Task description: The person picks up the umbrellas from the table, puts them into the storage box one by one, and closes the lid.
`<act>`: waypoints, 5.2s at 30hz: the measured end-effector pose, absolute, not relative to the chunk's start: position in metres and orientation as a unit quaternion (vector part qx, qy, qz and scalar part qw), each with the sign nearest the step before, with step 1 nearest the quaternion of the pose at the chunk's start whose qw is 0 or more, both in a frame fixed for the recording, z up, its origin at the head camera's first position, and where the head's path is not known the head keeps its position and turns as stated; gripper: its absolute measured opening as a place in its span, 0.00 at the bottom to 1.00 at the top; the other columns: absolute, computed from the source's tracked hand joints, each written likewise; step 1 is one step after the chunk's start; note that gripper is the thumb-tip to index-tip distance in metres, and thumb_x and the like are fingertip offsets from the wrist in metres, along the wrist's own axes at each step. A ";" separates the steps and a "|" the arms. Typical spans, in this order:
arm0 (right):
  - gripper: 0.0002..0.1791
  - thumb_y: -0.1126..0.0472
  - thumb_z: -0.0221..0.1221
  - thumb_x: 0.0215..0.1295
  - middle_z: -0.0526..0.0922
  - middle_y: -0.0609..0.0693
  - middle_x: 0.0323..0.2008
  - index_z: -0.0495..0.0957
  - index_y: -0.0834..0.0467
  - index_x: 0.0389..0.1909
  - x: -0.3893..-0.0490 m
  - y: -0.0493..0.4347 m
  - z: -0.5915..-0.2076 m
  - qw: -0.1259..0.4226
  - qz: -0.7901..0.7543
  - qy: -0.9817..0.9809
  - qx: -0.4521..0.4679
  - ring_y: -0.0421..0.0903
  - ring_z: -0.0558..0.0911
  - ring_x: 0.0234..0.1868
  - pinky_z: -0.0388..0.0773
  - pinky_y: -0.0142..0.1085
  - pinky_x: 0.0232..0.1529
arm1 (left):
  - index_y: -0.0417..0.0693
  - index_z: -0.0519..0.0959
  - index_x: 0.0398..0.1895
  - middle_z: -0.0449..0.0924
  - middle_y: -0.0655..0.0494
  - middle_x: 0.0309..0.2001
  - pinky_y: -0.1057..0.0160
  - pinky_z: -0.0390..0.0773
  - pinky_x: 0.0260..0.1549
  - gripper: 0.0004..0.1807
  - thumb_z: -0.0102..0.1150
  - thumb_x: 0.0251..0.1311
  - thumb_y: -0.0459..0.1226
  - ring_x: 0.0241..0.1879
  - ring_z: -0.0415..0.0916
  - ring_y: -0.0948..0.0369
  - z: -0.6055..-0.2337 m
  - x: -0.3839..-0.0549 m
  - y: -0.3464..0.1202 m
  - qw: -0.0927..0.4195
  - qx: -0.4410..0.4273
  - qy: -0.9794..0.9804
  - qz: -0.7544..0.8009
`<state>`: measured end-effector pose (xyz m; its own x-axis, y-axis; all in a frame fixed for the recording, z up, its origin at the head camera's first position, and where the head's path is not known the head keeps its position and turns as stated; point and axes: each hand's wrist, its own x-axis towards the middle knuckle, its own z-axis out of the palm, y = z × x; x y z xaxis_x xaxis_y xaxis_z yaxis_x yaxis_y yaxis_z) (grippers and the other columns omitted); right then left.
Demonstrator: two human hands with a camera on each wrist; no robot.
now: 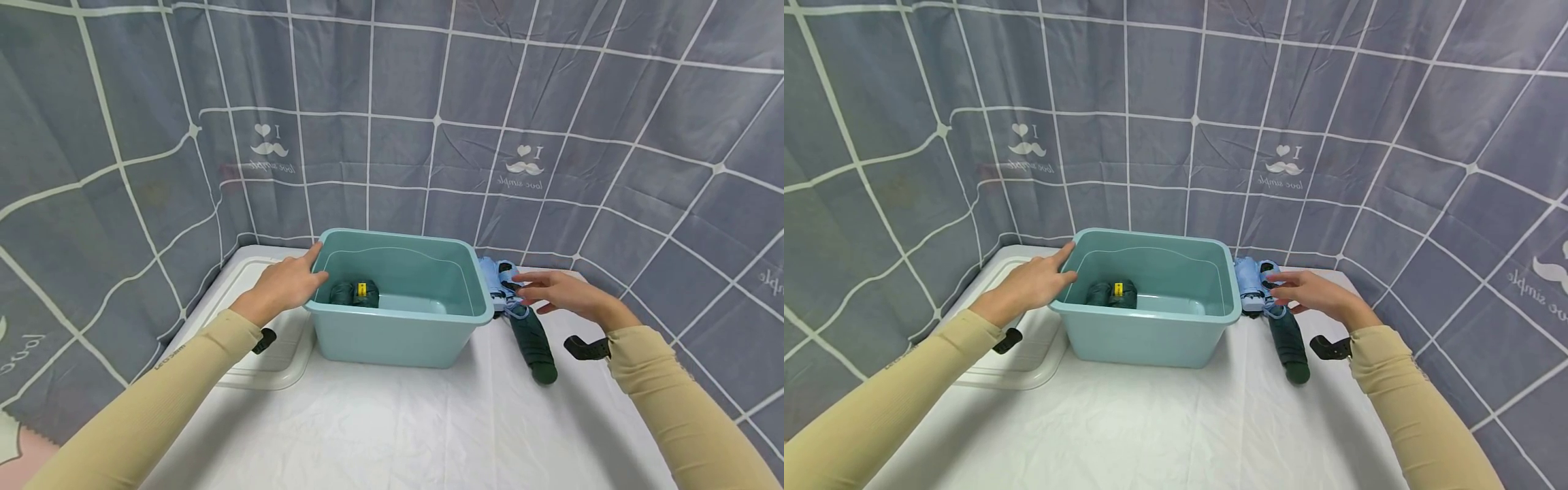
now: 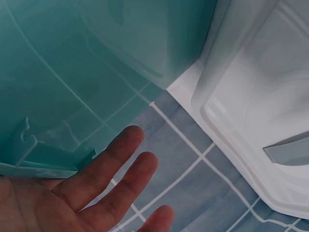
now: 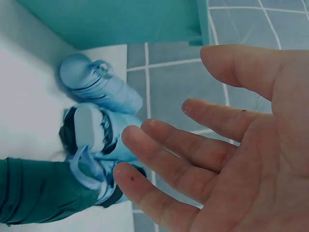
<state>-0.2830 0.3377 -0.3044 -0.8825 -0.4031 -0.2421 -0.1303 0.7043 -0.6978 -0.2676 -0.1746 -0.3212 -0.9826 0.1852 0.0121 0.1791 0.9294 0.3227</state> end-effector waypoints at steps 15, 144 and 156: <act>0.35 0.51 0.51 0.78 0.65 0.69 0.71 0.57 0.64 0.77 -0.285 0.363 -0.330 0.206 -0.377 0.894 -0.125 0.66 0.71 0.68 0.78 0.51 0.58 | 0.50 0.43 0.83 0.77 0.49 0.26 0.52 0.73 0.29 0.41 0.39 0.72 0.52 0.32 0.77 0.51 -0.323 -0.269 -0.175 0.000 0.092 0.982 0.164; 0.50 0.60 0.63 0.64 0.70 0.73 0.57 0.44 0.62 0.81 -0.283 0.338 -0.315 0.113 -0.364 0.920 -0.096 0.51 0.81 0.46 0.84 0.45 0.40 | 0.51 0.42 0.83 0.82 0.37 0.51 0.46 0.75 0.37 0.40 0.37 0.73 0.53 0.43 0.81 0.45 -0.322 -0.267 -0.175 0.004 0.090 0.980 0.180; 0.51 0.60 0.63 0.64 0.62 0.75 0.67 0.44 0.58 0.81 -0.284 0.312 -0.295 0.098 -0.359 0.923 -0.100 0.58 0.78 0.51 0.82 0.44 0.42 | 0.49 0.43 0.83 0.82 0.35 0.52 0.43 0.76 0.40 0.40 0.37 0.72 0.52 0.45 0.81 0.44 -0.323 -0.267 -0.176 -0.002 0.092 0.979 0.179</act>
